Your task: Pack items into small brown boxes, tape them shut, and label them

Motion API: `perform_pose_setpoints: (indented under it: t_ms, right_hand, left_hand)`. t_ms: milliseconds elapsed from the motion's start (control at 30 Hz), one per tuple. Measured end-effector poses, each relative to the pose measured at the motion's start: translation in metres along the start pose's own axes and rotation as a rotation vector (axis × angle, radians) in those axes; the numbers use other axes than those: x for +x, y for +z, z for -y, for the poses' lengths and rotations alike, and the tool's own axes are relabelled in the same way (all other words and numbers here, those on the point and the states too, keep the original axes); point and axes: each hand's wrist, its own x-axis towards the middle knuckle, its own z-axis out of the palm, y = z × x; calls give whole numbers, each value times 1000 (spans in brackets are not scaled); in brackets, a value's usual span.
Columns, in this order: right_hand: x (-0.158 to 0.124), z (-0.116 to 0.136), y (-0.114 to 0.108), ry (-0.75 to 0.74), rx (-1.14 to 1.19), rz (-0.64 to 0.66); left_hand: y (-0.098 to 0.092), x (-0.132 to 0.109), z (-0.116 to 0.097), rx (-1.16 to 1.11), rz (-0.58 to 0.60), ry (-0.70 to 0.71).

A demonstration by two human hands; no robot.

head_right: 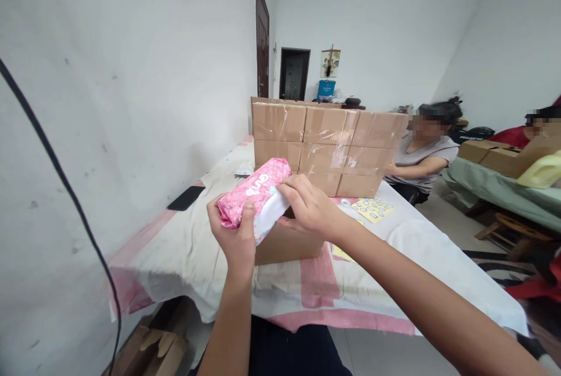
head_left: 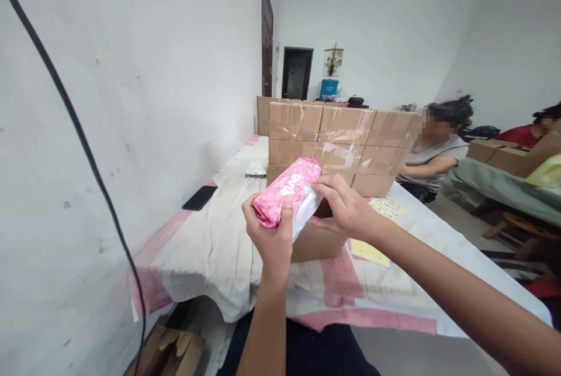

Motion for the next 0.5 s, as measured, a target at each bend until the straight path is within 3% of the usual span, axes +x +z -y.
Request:
perform_pose_setpoints:
  t_ms: [200,300,400,500]
  right_hand:
    - [5,3,-4,-51,-18,-34]
    - [5,2,-4,-124,-90,-80]
    - [7,-1,-6,-183,-147,-36]
    - [12,-5,-13,-166,-132,140]
  left_hand:
    - [-3,-3,-6,-20,-39,176]
    - [-4,-4,-8,-53,-50,183]
    - [-4,-3,-10,-57,-1,84]
    - [-3,2,-10,1,101,-131]
